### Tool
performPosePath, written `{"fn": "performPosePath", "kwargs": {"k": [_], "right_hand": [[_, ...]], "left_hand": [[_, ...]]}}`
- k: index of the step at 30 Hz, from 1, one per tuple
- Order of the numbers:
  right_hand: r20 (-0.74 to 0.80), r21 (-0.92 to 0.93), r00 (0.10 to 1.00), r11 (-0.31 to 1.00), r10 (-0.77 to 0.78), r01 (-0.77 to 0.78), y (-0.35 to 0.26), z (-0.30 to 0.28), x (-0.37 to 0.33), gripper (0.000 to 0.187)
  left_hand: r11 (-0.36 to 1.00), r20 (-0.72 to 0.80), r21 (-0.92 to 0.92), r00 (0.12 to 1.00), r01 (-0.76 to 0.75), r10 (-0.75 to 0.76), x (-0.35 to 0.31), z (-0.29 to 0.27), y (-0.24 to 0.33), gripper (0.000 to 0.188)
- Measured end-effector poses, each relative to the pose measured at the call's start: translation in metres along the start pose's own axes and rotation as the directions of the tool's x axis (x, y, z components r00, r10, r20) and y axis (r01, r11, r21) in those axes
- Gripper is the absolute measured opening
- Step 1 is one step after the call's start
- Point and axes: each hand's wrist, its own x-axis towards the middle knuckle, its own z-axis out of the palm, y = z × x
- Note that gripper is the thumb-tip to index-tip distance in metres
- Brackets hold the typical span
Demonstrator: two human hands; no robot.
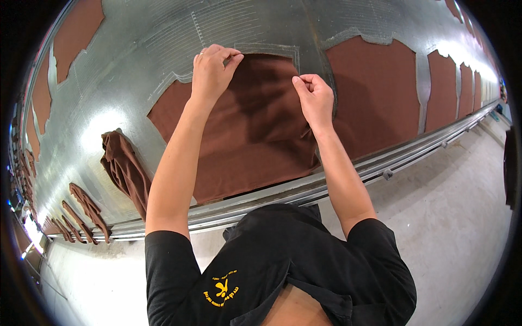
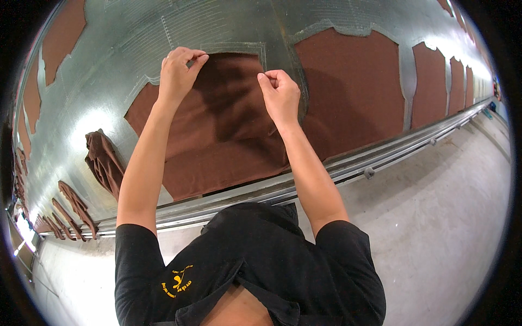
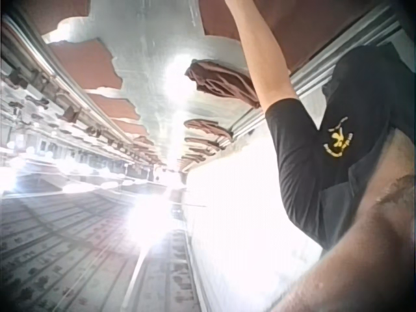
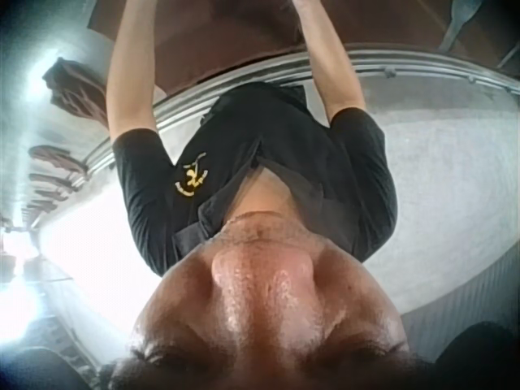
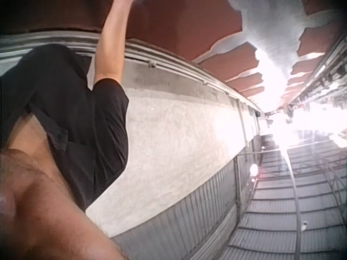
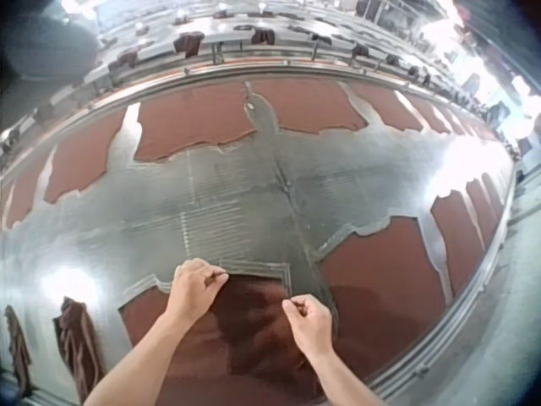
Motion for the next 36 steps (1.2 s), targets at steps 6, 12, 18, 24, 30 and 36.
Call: {"fn": "performPosePath", "kwargs": {"k": [6, 12, 18, 24, 30, 36], "right_hand": [[0.034, -0.053, 0.998, 0.998, 0.046, -0.044, -0.005, 0.002, 0.001, 0.027], [0.027, -0.187, 0.993, 0.975, -0.115, 0.118, -0.01, 0.005, 0.0, 0.03], [0.008, -0.156, 0.995, 0.983, -0.099, 0.099, -0.014, 0.009, 0.002, 0.026], [-0.071, -0.078, 0.993, 0.993, -0.093, 0.087, -0.012, 0.009, 0.002, 0.025], [-0.135, -0.156, 0.964, 0.965, -0.23, 0.209, 0.0, 0.002, 0.0, 0.023], [-0.121, -0.1, 0.984, 0.987, -0.134, 0.123, 0.018, -0.042, -0.022, 0.021]], "left_hand": [[0.993, -0.107, 0.117, 0.994, -0.016, 0.028, -0.011, -0.008, 0.001, 0.027], [0.946, 0.148, 0.151, 0.953, -0.287, 0.265, -0.074, -0.017, 0.024, 0.048], [0.912, 0.295, 0.262, 0.926, -0.315, 0.236, -0.069, 0.008, 0.031, 0.078], [0.919, 0.147, 0.368, 0.985, -0.142, 0.094, -0.062, 0.041, 0.046, 0.096], [0.967, 0.147, 0.202, 0.981, -0.153, 0.125, -0.042, 0.093, 0.096, 0.076], [0.929, 0.161, -0.043, 0.915, -0.367, 0.369, -0.061, 0.073, 0.095, 0.061]]}}
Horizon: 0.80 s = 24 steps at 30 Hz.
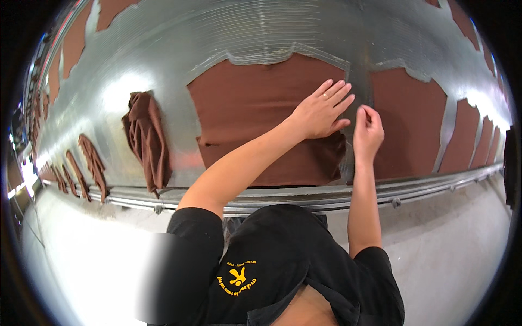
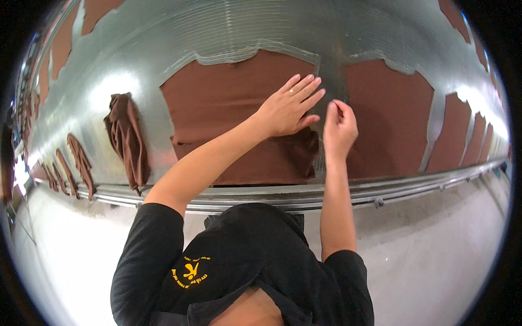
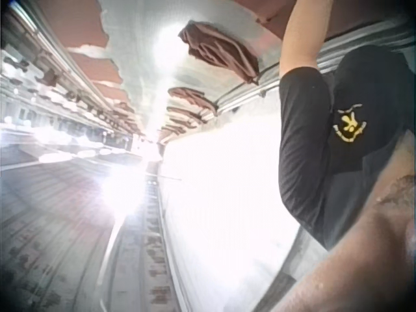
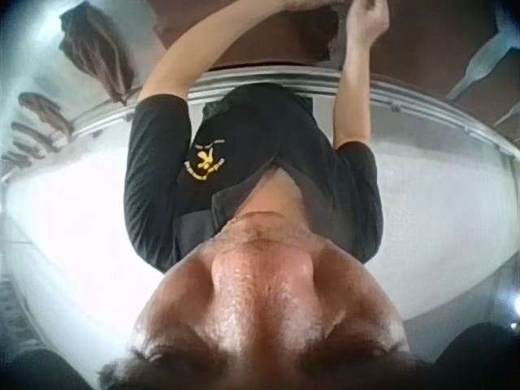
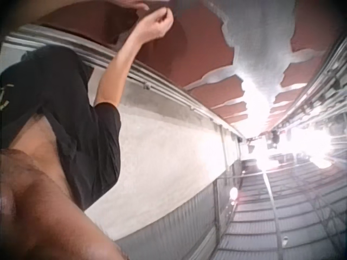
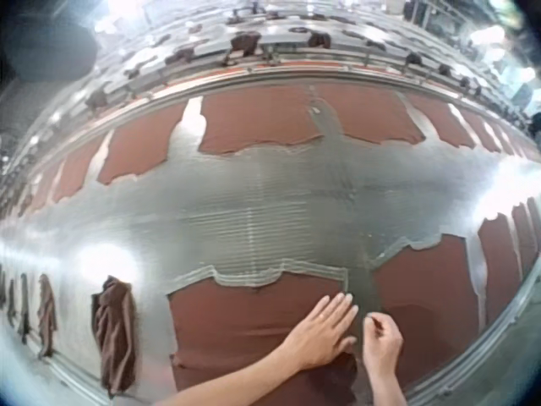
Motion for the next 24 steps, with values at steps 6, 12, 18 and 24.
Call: {"fn": "performPosePath", "kwargs": {"k": [6, 12, 18, 24], "right_hand": [[0.08, -0.035, 0.987, 0.99, 0.141, -0.138, 0.023, -0.036, -0.03, 0.02], [0.151, 0.0, 0.976, 0.987, 0.156, -0.158, 0.018, -0.028, -0.049, 0.02], [0.197, 0.043, 0.972, 0.989, 0.131, -0.142, -0.008, -0.017, -0.055, 0.018], [0.209, 0.042, 0.969, 0.988, 0.135, -0.147, -0.016, -0.015, -0.06, 0.017]], "left_hand": [[0.993, 0.148, 0.118, 0.988, 0.03, -0.048, -0.103, -0.077, -0.039, 0.058], [0.941, 0.497, 0.3, 0.868, -0.154, -0.016, -0.109, -0.117, -0.103, 0.07], [0.929, 0.383, 0.296, 0.919, -0.221, 0.097, -0.06, -0.106, -0.13, 0.073], [0.938, 0.185, 0.344, 0.983, -0.051, -0.014, -0.045, -0.059, -0.079, 0.082]]}}
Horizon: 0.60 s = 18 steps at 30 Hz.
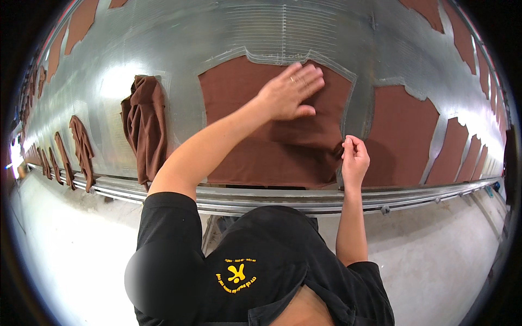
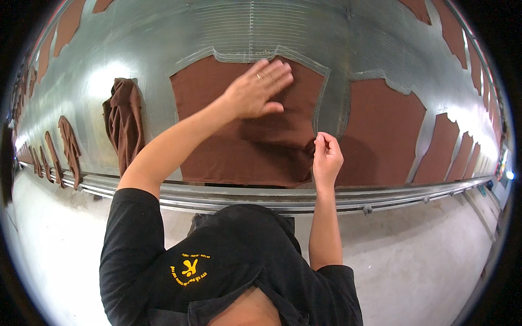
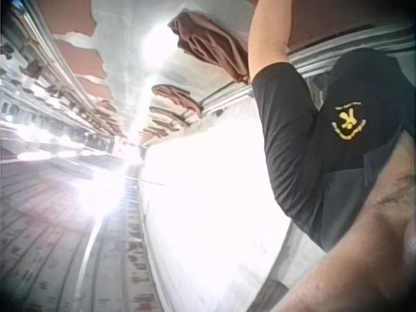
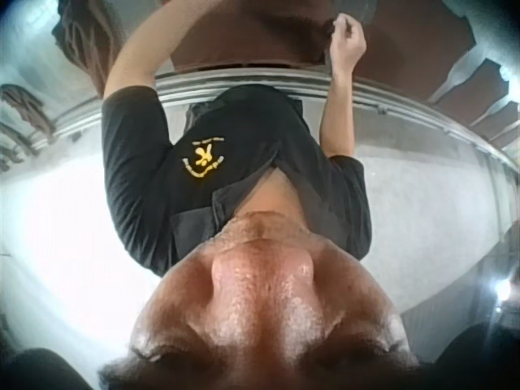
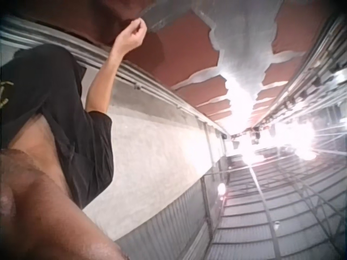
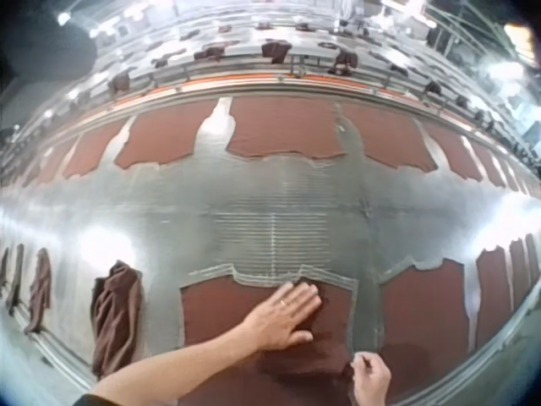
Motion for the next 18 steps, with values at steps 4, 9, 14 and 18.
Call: {"fn": "performPosePath", "kwargs": {"k": [4, 9, 14, 18], "right_hand": [[-0.001, -0.008, 1.0, 1.0, -0.02, 0.02, 0.007, -0.008, -0.002, 0.018], [-0.014, 0.004, 1.0, 1.0, 0.01, -0.01, 0.019, -0.019, -0.004, 0.019], [-0.002, 0.028, 1.0, 1.0, -0.012, 0.012, 0.02, -0.017, -0.005, 0.018], [0.029, 0.023, 0.999, 0.999, -0.043, 0.042, 0.01, -0.01, -0.006, 0.018]], "left_hand": [[0.975, 0.081, -0.182, 0.986, -0.127, 0.144, -0.044, -0.003, 0.028, 0.081], [0.979, 0.119, -0.185, 0.986, -0.091, 0.114, -0.117, -0.039, -0.02, 0.063], [0.94, -0.39, -0.122, 0.855, 0.319, -0.341, -0.126, -0.06, -0.075, 0.015], [0.871, -0.381, -0.293, 0.787, 0.394, -0.485, -0.096, -0.054, -0.099, 0.012]]}}
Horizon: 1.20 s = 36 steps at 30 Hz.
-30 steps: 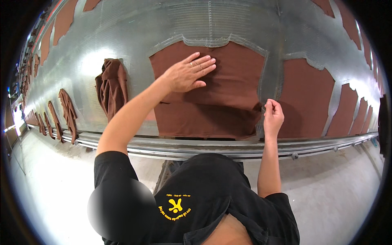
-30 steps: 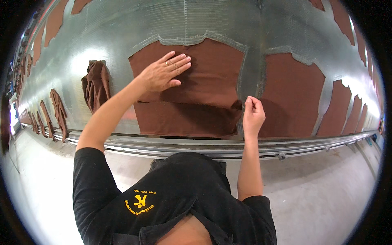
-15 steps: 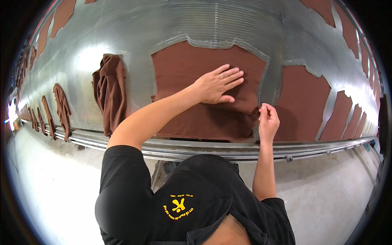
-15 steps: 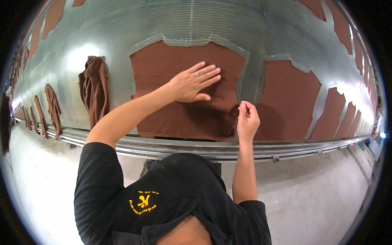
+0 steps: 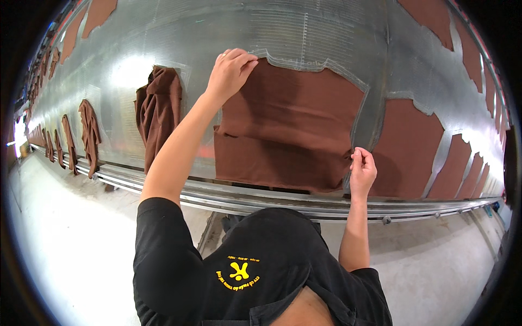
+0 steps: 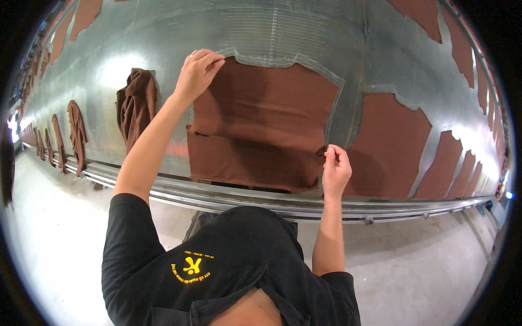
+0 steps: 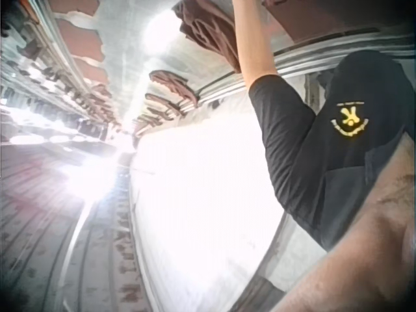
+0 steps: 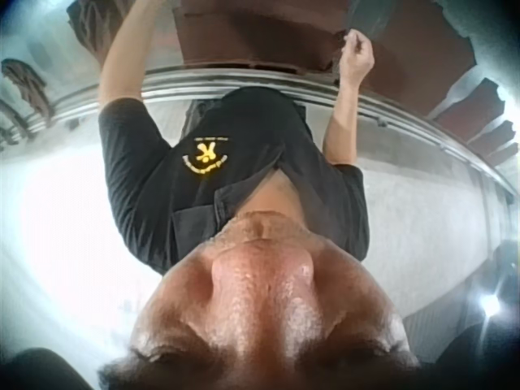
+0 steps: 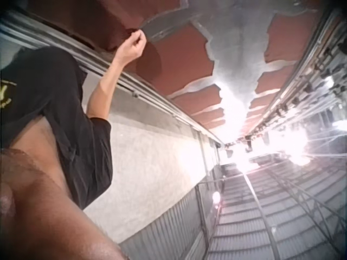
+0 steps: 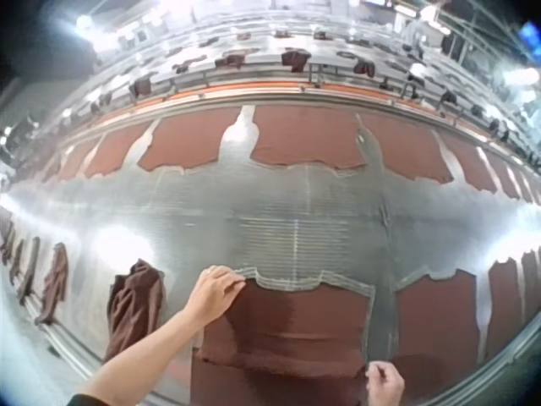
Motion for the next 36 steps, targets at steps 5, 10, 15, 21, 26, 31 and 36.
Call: {"fn": "performPosePath", "kwargs": {"k": [5, 10, 15, 21, 26, 31, 36], "right_hand": [[0.001, 0.007, 1.0, 1.0, 0.012, -0.012, -0.004, -0.002, -0.003, 0.017], [-0.028, -0.185, 0.999, 0.982, 0.032, -0.037, 0.016, -0.019, -0.012, 0.02], [-0.04, -0.307, 0.993, 0.944, 0.112, -0.119, 0.043, -0.031, -0.045, 0.032], [0.001, -0.212, 0.969, 0.948, 0.245, -0.239, 0.065, -0.02, -0.075, 0.034], [0.102, -0.048, 0.994, 0.998, 0.045, -0.041, 0.056, -0.023, -0.082, 0.019], [0.092, 0.279, 0.996, 0.96, -0.019, -0.007, 0.018, -0.044, -0.086, 0.012], [0.063, 0.375, 0.984, 0.918, -0.168, 0.133, -0.043, -0.073, -0.085, 0.016]], "left_hand": [[0.975, -0.043, 0.219, 0.999, 0.024, -0.015, 0.016, 0.02, -0.003, 0.034], [0.846, -0.367, 0.357, 0.892, 0.397, -0.264, 0.012, 0.023, -0.004, 0.057], [0.907, -0.362, -0.005, 0.845, 0.42, -0.393, -0.076, -0.019, 0.016, 0.043], [0.635, -0.204, -0.099, 0.609, 0.766, -0.766, -0.246, -0.047, 0.084, 0.04], [0.448, 0.187, -0.103, 0.46, 0.888, -0.868, -0.296, -0.038, 0.104, 0.03], [0.138, 0.204, -0.799, 0.48, 0.585, -0.853, -0.274, -0.073, 0.1, 0.012], [0.179, 0.111, -0.917, 0.658, 0.357, -0.744, -0.223, -0.144, 0.122, 0.02]]}}
